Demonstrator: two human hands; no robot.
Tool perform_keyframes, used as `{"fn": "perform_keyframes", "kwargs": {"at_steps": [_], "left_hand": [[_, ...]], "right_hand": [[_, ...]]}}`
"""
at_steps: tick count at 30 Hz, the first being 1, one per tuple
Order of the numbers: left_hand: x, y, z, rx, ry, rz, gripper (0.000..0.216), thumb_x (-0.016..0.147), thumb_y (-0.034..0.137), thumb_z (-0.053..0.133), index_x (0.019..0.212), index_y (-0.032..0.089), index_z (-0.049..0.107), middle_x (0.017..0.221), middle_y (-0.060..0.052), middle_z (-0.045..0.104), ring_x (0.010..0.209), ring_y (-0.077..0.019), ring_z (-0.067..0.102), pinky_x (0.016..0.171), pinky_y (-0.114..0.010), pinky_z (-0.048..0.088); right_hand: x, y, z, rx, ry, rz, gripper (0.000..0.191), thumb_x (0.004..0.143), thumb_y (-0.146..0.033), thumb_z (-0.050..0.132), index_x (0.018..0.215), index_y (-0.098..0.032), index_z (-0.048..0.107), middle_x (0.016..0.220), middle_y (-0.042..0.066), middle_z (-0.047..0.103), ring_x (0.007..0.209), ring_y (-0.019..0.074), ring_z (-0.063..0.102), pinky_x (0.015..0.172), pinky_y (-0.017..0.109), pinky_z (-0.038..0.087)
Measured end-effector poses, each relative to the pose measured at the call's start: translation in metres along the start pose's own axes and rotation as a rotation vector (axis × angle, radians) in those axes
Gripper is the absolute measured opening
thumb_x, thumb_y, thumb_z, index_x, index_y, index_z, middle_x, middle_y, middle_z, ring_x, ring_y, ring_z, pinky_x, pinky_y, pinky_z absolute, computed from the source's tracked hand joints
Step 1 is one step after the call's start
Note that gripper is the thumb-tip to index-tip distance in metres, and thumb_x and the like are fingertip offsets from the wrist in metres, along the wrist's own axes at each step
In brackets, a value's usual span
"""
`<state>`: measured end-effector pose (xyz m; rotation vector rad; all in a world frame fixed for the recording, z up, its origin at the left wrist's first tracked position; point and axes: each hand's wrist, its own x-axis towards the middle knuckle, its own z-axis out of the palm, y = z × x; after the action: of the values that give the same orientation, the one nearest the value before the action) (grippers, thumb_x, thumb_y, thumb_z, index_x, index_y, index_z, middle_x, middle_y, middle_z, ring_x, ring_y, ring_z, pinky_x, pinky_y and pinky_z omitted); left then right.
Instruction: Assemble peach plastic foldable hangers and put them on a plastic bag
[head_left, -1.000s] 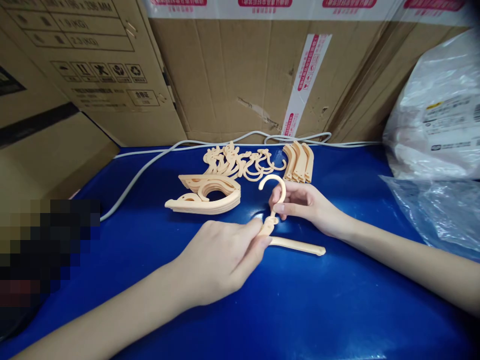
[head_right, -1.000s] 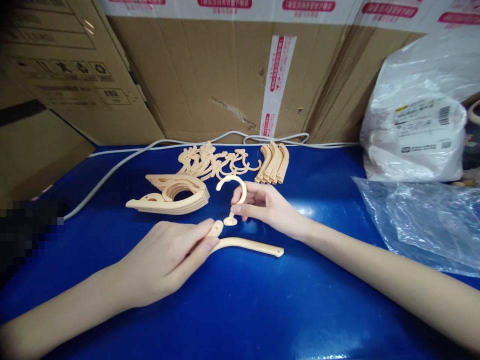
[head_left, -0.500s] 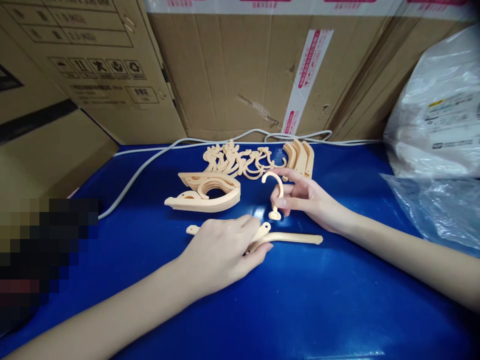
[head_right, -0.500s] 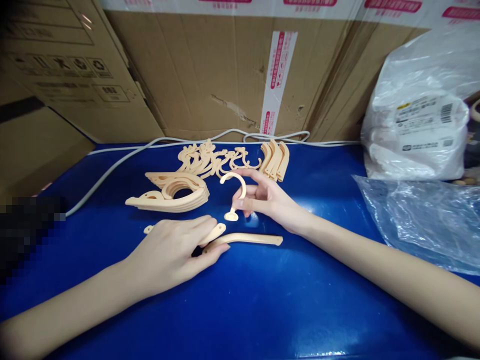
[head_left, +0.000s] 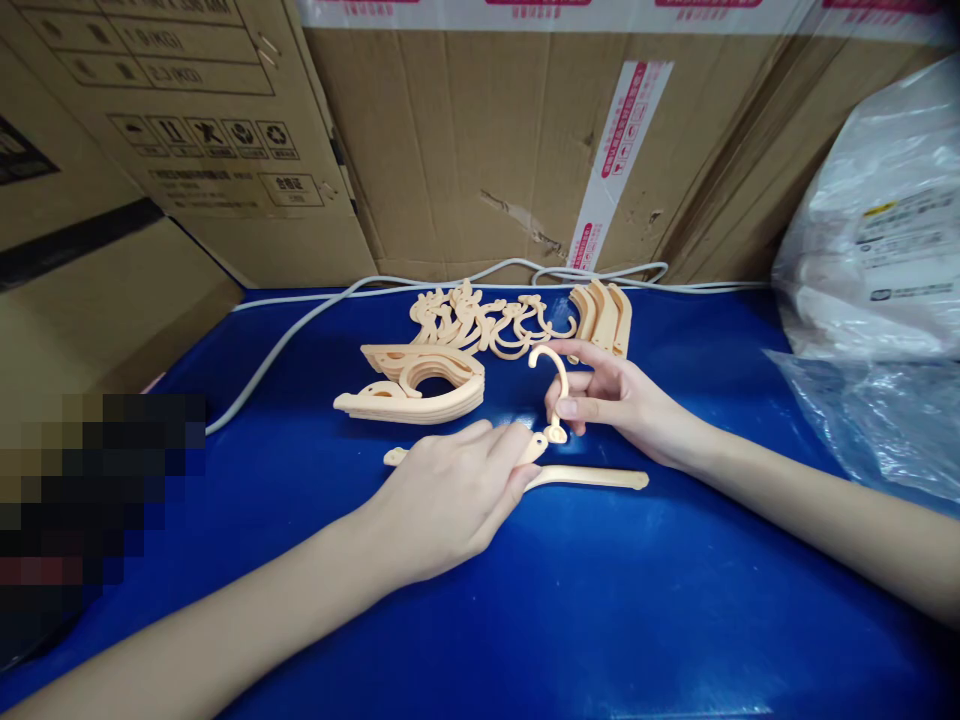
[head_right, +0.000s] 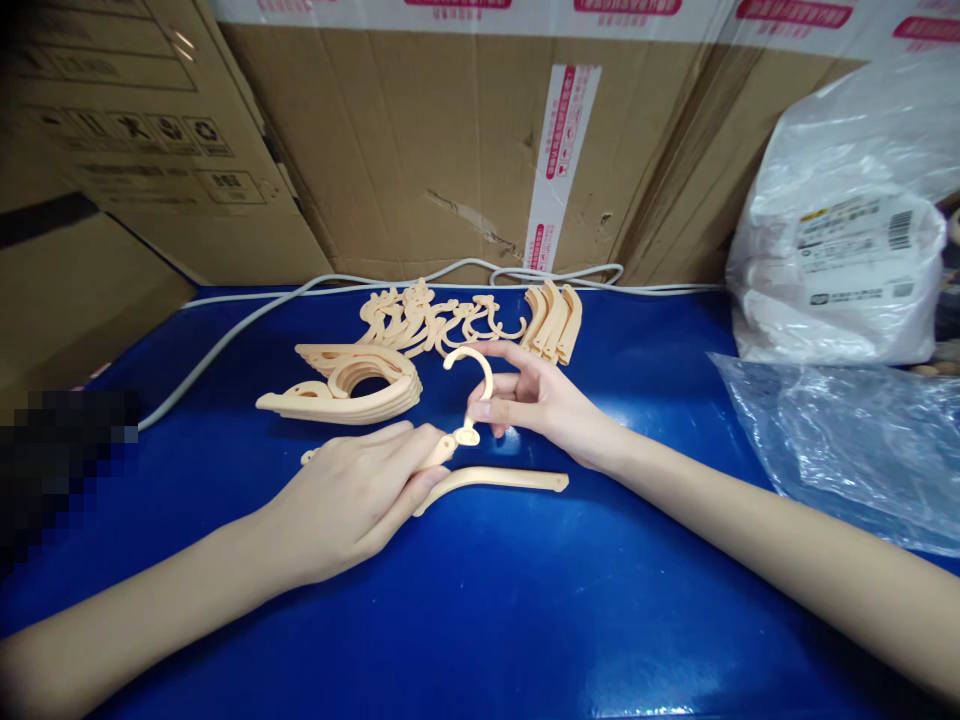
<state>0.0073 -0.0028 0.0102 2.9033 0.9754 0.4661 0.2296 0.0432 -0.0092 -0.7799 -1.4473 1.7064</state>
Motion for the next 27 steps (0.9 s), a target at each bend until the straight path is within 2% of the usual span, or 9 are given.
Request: {"fn": "perform_keyframes", "kwargs": {"at_steps": [3, 7, 14, 21, 27], "left_hand": [[0.0001, 0.0007, 0.0023, 0.058, 0.039, 0.074, 0.035, 0.107, 0.027, 0.021, 0.093, 0.018, 0.052, 0.075, 0.0, 0.062, 0.065, -0.0171, 0.058, 0.057, -0.028, 0.039], [0.0001, 0.003, 0.0041, 0.098, 0.09, 0.095, 0.041, 0.108, 0.031, 0.023, 0.087, 0.017, 0.055, 0.071, -0.001, 0.062, 0.063, -0.0164, 0.057, 0.054, -0.028, 0.036], [-0.0017, 0.0012, 0.0032, 0.096, 0.182, -0.016, 0.04, 0.107, 0.036, 0.028, 0.083, 0.017, 0.053, 0.063, 0.002, 0.062, 0.053, -0.0133, 0.06, 0.047, -0.026, 0.032], [-0.003, 0.0035, 0.0041, 0.11, 0.17, -0.008, 0.036, 0.108, 0.035, 0.026, 0.086, 0.019, 0.05, 0.063, 0.003, 0.063, 0.05, -0.0134, 0.062, 0.045, -0.025, 0.031], [-0.0048, 0.0029, 0.0054, 0.077, 0.158, 0.01, 0.031, 0.108, 0.035, 0.028, 0.094, 0.018, 0.051, 0.069, 0.002, 0.067, 0.056, -0.0138, 0.066, 0.048, -0.024, 0.036]], "right_hand": [[-0.0003, 0.0, 0.001, 0.01, -0.003, 0.003, 0.057, 0.079, -0.019, 0.077, 0.128, -0.022, 0.048, 0.078, -0.004, 0.068, 0.065, 0.0083, 0.06, 0.056, 0.021, 0.047], [0.0003, -0.0015, 0.0014, 0.034, 0.005, 0.014, 0.054, 0.076, -0.016, 0.078, 0.122, -0.022, 0.052, 0.077, -0.005, 0.066, 0.069, 0.0088, 0.061, 0.059, 0.021, 0.047], [0.0009, -0.0059, -0.0033, 0.086, 0.042, 0.041, 0.059, 0.076, -0.024, 0.078, 0.128, -0.023, 0.05, 0.08, -0.005, 0.065, 0.061, 0.0064, 0.053, 0.058, 0.021, 0.043], [0.001, -0.006, -0.0031, 0.024, -0.021, 0.026, 0.059, 0.079, -0.021, 0.076, 0.13, -0.024, 0.047, 0.079, -0.004, 0.065, 0.066, 0.0085, 0.056, 0.058, 0.021, 0.045], [0.0005, -0.0032, -0.0027, -0.024, -0.085, 0.003, 0.055, 0.081, -0.02, 0.075, 0.125, -0.025, 0.043, 0.078, -0.005, 0.065, 0.067, 0.0085, 0.058, 0.059, 0.021, 0.047]]}}
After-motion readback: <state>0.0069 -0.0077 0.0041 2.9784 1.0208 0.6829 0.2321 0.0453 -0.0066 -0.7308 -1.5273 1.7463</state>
